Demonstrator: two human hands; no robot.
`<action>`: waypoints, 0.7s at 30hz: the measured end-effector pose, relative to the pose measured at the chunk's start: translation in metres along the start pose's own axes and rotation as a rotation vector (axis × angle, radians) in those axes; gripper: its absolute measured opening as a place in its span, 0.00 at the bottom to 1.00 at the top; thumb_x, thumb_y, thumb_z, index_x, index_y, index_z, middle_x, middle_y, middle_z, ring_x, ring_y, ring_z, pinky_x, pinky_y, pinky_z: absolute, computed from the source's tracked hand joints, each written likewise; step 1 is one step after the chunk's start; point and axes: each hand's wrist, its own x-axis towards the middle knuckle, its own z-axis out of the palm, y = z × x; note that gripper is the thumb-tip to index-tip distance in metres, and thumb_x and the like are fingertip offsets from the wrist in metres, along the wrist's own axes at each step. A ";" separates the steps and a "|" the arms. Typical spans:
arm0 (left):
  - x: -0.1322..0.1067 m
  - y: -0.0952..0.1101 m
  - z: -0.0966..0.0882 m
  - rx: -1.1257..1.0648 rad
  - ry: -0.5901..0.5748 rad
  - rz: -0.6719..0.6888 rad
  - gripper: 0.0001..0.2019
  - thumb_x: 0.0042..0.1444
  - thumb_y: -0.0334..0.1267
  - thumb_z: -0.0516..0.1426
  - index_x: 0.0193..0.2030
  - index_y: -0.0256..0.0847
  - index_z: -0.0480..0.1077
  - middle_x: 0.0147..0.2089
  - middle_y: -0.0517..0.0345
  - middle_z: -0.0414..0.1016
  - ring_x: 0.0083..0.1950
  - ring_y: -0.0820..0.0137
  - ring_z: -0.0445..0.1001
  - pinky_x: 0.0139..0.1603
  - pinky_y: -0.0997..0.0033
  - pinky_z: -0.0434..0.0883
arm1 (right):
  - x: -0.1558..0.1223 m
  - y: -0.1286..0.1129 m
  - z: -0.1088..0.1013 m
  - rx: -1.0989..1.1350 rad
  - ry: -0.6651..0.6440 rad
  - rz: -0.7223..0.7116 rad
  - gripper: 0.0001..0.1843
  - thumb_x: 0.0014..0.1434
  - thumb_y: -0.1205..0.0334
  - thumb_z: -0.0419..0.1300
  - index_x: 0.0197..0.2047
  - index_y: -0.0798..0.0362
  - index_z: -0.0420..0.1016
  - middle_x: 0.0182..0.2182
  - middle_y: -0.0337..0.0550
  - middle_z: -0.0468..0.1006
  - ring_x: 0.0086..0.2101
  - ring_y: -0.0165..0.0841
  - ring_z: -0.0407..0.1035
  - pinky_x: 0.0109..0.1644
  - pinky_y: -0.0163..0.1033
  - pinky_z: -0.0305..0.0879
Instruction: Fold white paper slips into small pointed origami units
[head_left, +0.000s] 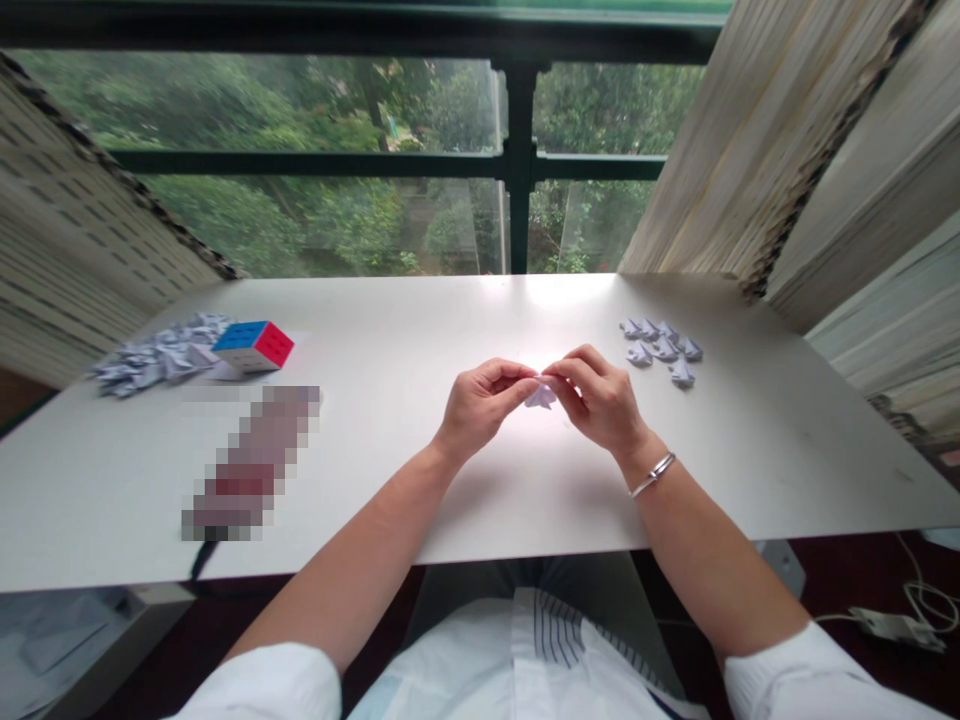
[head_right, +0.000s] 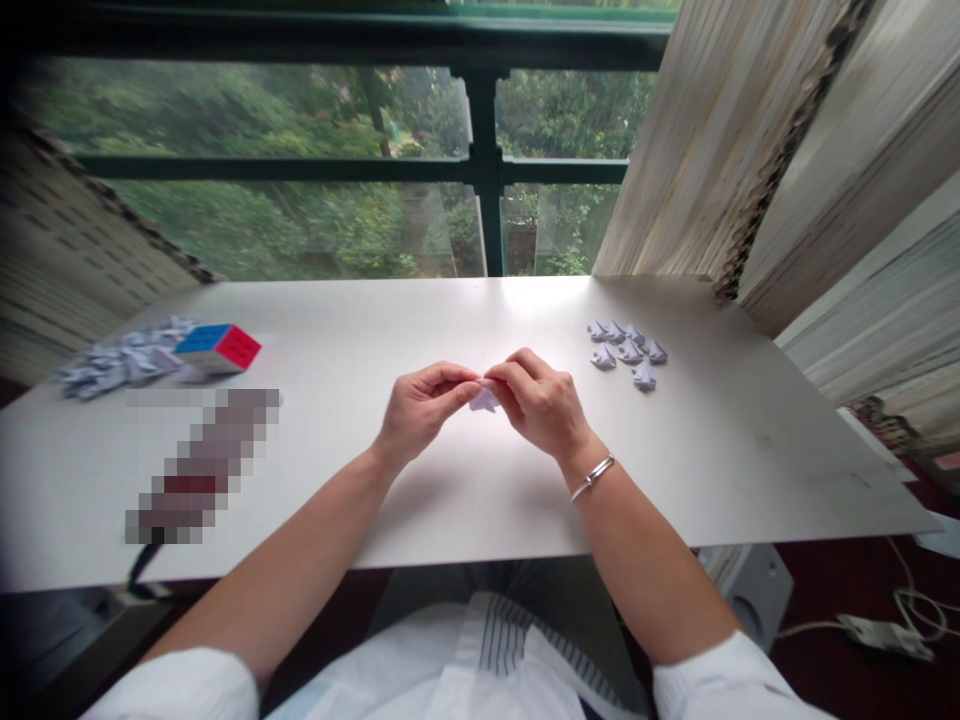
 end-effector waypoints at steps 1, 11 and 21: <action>0.000 0.000 0.000 0.013 0.007 0.004 0.10 0.48 0.38 0.69 0.34 0.35 0.78 0.33 0.54 0.80 0.33 0.71 0.77 0.37 0.69 0.75 | 0.000 0.000 0.000 -0.010 -0.011 0.003 0.04 0.66 0.61 0.59 0.40 0.51 0.75 0.33 0.43 0.74 0.29 0.29 0.69 0.31 0.35 0.65; 0.003 -0.001 -0.004 0.011 0.032 0.003 0.12 0.52 0.43 0.67 0.34 0.36 0.76 0.30 0.57 0.76 0.30 0.73 0.73 0.34 0.71 0.72 | 0.000 -0.007 0.003 0.241 0.004 0.156 0.11 0.62 0.60 0.62 0.49 0.49 0.74 0.38 0.42 0.73 0.27 0.25 0.68 0.28 0.33 0.68; 0.000 -0.002 -0.004 0.222 -0.014 0.099 0.11 0.57 0.44 0.63 0.35 0.37 0.76 0.32 0.54 0.76 0.33 0.71 0.73 0.34 0.71 0.71 | 0.003 -0.006 0.004 0.310 0.002 0.178 0.04 0.63 0.61 0.61 0.41 0.49 0.77 0.34 0.40 0.72 0.25 0.24 0.65 0.28 0.33 0.68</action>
